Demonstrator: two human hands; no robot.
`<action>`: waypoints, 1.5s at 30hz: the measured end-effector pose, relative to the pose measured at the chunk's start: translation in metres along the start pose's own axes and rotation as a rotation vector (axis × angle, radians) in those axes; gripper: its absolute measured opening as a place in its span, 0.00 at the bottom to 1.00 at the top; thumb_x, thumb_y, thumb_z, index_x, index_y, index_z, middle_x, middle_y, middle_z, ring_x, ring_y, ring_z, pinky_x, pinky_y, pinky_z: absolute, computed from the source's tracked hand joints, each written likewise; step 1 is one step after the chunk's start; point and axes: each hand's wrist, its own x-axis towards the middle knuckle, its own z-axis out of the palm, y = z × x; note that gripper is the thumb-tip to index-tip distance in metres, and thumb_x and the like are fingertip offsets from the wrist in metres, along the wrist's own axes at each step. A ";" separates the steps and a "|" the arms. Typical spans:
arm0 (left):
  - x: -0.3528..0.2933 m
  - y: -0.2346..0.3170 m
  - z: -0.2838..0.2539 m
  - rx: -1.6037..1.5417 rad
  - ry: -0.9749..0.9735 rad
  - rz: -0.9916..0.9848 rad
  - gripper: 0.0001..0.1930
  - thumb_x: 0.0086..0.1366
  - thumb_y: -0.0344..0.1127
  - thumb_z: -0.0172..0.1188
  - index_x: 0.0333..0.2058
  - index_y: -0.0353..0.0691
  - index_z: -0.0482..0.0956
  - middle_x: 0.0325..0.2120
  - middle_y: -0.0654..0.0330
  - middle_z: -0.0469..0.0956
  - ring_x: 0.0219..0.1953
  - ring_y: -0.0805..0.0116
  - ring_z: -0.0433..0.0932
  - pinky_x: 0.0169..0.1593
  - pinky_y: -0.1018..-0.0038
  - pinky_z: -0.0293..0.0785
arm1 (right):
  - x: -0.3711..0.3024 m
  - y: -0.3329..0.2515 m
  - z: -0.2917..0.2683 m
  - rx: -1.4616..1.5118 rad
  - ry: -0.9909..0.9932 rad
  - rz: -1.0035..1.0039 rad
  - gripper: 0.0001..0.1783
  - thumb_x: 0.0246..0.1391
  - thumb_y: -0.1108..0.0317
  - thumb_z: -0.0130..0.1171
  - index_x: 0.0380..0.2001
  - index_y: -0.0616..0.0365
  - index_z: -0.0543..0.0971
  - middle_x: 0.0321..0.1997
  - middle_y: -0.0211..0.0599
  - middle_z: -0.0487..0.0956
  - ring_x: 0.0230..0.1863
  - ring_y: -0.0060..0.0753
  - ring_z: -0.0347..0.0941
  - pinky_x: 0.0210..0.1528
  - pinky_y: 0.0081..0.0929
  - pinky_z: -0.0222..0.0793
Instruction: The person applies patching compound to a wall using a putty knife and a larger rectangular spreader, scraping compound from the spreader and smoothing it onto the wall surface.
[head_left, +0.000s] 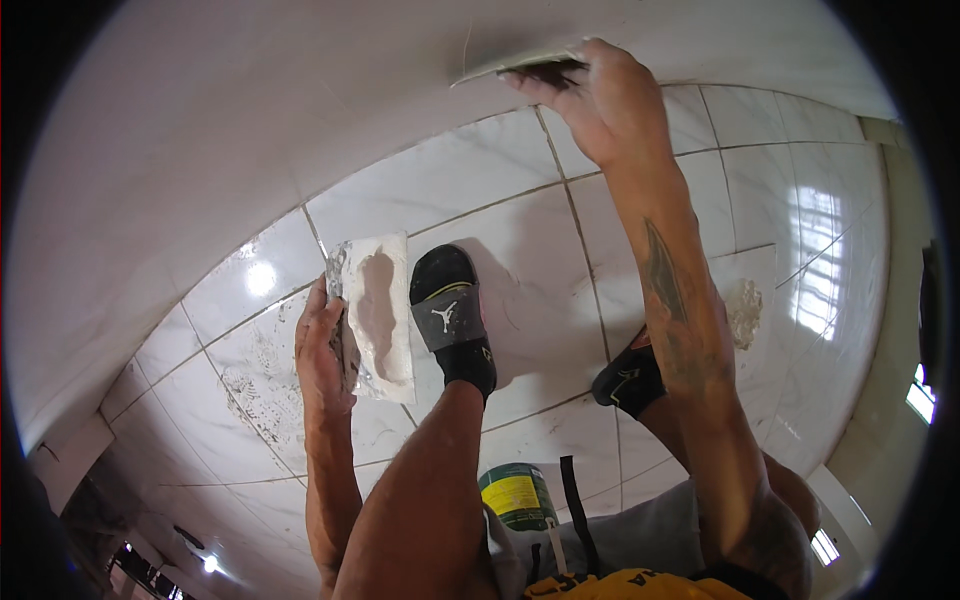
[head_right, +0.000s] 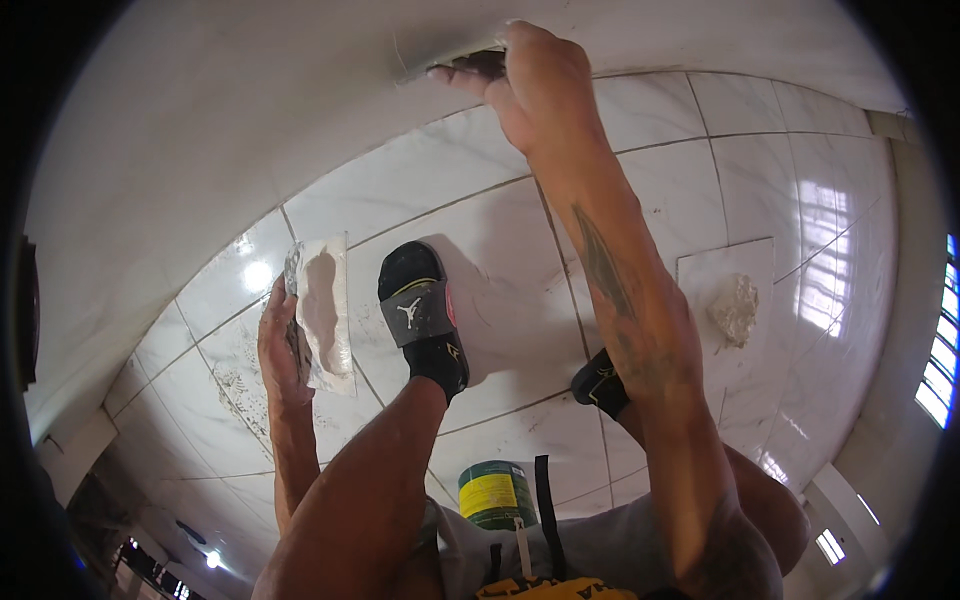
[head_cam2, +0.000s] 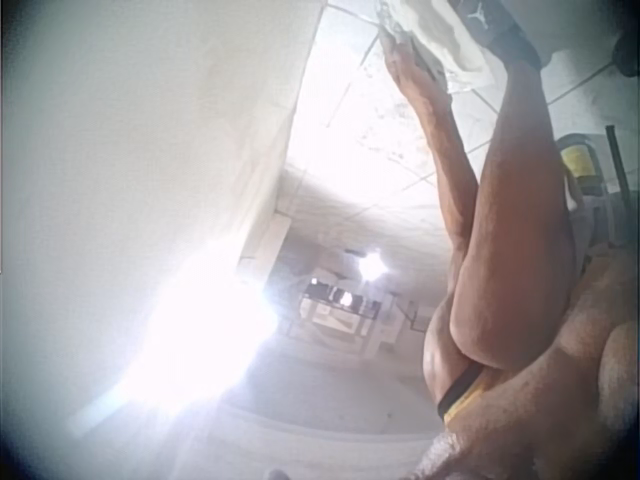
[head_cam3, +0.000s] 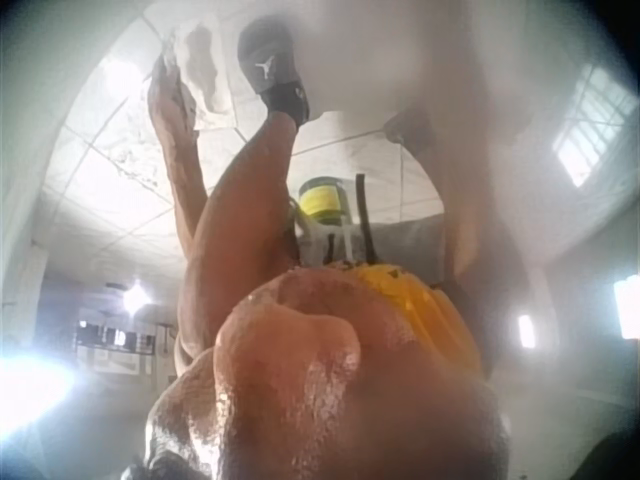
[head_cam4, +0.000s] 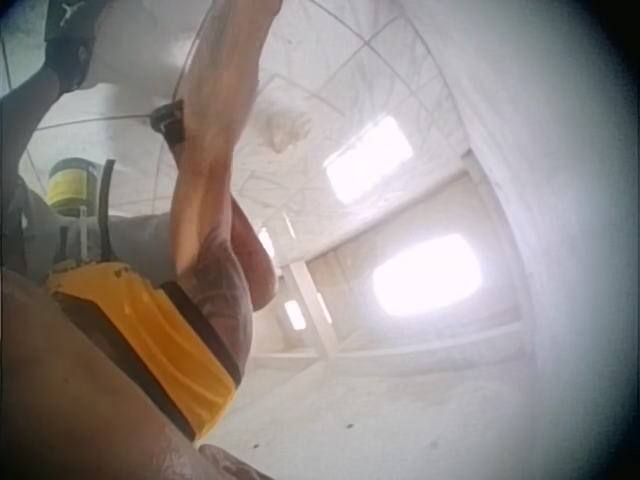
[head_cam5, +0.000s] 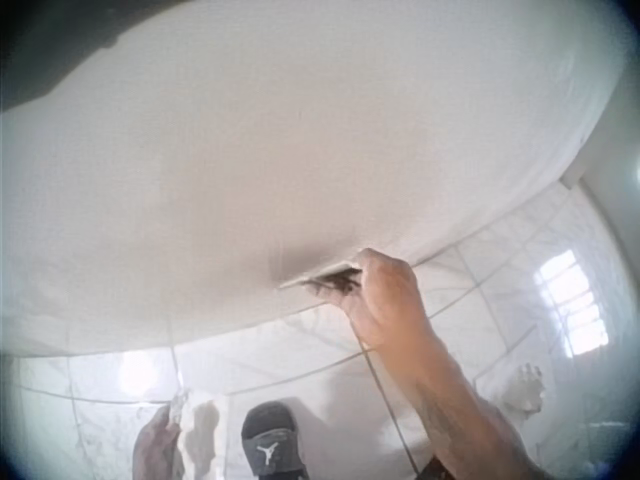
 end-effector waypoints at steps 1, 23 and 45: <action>0.000 0.002 0.001 -0.015 -0.015 -0.001 0.28 0.66 0.36 0.42 0.60 0.23 0.53 0.56 0.47 0.64 0.57 0.63 0.65 0.60 0.72 0.58 | -0.011 -0.010 0.006 0.194 0.088 0.052 0.13 0.54 0.76 0.36 0.36 0.82 0.63 0.40 0.55 0.66 0.44 0.51 0.72 0.50 0.45 0.77; -0.003 0.012 0.002 -0.022 -0.031 0.028 0.29 0.65 0.35 0.42 0.60 0.22 0.52 0.58 0.47 0.61 0.60 0.61 0.61 0.62 0.71 0.54 | 0.028 0.140 0.023 0.428 0.135 0.265 0.16 0.57 0.73 0.37 0.41 0.81 0.63 0.47 0.61 0.67 0.48 0.57 0.68 0.54 0.56 0.71; -0.006 0.007 0.008 -0.004 -0.038 0.030 0.28 0.65 0.36 0.43 0.60 0.23 0.54 0.56 0.48 0.63 0.58 0.62 0.64 0.60 0.72 0.58 | -0.045 -0.030 -0.010 0.343 -0.039 -0.011 0.20 0.53 0.71 0.46 0.46 0.76 0.64 0.52 0.58 0.67 0.51 0.54 0.67 0.57 0.57 0.64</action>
